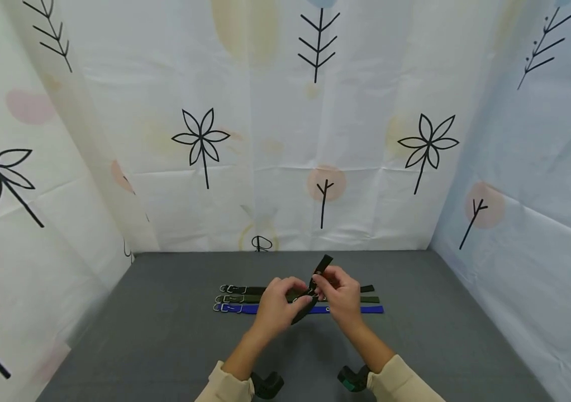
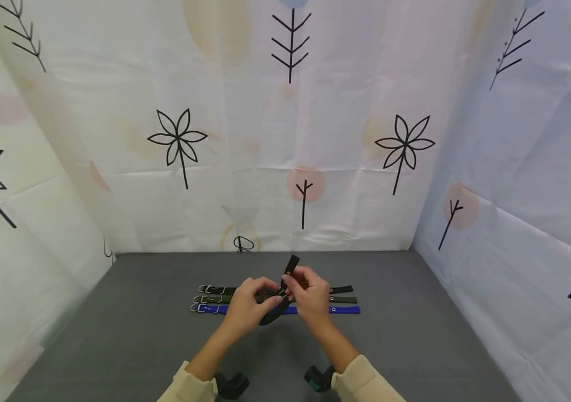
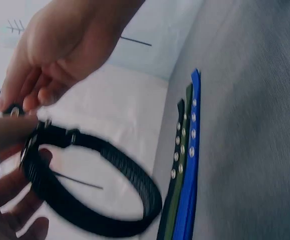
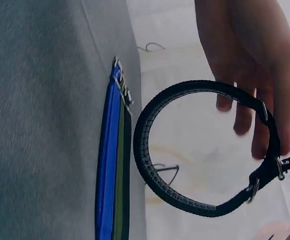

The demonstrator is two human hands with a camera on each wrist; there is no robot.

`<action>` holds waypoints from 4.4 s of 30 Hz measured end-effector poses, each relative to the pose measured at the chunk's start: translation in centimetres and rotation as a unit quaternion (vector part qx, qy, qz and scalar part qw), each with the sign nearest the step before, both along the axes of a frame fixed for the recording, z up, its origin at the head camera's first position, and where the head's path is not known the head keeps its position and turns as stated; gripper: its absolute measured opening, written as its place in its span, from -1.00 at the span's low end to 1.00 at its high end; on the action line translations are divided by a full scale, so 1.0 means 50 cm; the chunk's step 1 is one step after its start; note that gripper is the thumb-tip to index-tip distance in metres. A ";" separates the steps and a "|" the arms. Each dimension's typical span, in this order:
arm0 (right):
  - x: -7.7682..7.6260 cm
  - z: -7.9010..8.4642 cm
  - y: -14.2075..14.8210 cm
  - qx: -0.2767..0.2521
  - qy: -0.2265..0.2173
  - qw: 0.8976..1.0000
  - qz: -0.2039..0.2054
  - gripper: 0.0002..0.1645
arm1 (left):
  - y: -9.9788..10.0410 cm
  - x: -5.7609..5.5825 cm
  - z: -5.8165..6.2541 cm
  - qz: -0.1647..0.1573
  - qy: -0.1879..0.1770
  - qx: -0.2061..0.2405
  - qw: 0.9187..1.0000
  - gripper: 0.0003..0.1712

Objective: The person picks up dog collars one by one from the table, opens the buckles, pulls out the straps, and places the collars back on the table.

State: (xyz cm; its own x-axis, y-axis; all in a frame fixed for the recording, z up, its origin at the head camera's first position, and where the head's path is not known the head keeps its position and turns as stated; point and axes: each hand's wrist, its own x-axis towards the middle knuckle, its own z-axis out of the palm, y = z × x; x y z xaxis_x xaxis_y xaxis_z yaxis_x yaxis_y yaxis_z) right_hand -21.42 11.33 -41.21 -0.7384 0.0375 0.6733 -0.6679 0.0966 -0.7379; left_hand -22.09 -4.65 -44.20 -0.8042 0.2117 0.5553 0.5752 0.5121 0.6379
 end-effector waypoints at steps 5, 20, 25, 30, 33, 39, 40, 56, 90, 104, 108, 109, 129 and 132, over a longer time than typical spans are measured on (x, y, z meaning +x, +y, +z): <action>0.006 -0.002 -0.011 -0.012 -0.008 1.000 -0.011 -0.88 | 0.020 0.002 0.007 0.051 -0.020 0.002 0.998 -0.90; 0.010 -0.001 -0.014 -0.036 -0.023 0.999 -0.006 -0.86 | 0.039 0.002 -0.013 0.090 0.040 0.036 0.995 -0.87; 0.010 0.001 -0.016 -0.056 -0.031 0.998 0.006 -0.85 | 0.045 0.002 -0.022 0.110 0.057 0.085 0.989 -0.87; 0.012 0.004 -0.017 -0.059 -0.042 0.997 0.000 -0.84 | 0.044 0.000 -0.019 0.115 0.046 0.082 0.989 -0.87; 0.012 -0.002 -0.016 -0.058 -0.051 0.997 0.000 -0.85 | 0.038 -0.001 -0.015 0.102 0.011 0.049 0.994 -0.88; -0.015 -0.052 -0.012 -0.070 -0.098 0.993 0.008 -0.85 | 0.016 -0.008 -0.009 -0.004 -0.129 0.026 0.991 -0.85; -0.021 -0.061 -0.011 -0.076 -0.113 0.991 0.009 -0.84 | 0.013 -0.011 -0.010 -0.023 -0.151 0.030 0.988 -0.85; -0.030 -0.046 -0.003 -0.063 -0.163 0.984 0.023 -0.81 | -0.004 -0.011 -0.019 -0.111 -0.267 0.135 0.948 -0.79; -0.025 -0.112 0.081 0.084 -0.214 0.962 0.149 -0.68 | -0.023 -0.022 -0.003 -0.075 -0.236 0.453 0.856 -0.90; -0.029 -0.099 0.072 0.183 -0.226 0.949 0.118 -0.63 | -0.024 -0.018 -0.013 -0.079 -0.219 0.357 0.904 -0.78; -0.038 -0.076 0.055 0.217 -0.180 0.951 0.125 -0.63 | -0.023 -0.007 0.000 -0.107 -0.213 0.311 0.920 -0.77; -0.040 -0.072 0.051 0.224 -0.176 0.950 0.127 -0.64 | -0.023 -0.003 0.006 -0.110 -0.211 0.304 0.922 -0.77; -0.041 -0.079 0.085 0.195 -0.174 0.945 0.194 -0.67 | -0.044 -0.019 -0.014 -0.071 -0.208 0.369 0.903 -0.76; -0.040 -0.089 0.095 0.186 -0.161 0.951 0.187 -0.68 | -0.054 -0.022 -0.015 -0.082 -0.227 0.374 0.895 -0.78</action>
State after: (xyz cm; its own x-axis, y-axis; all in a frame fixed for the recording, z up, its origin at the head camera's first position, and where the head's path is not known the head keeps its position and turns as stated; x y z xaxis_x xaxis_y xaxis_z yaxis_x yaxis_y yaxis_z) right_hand -23.45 16.06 -45.65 -0.8238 -0.4640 0.3256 -0.4521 0.1911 -0.8713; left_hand -23.20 -7.37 -44.93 -0.9752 0.0540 0.2144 0.1974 -0.2240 0.9544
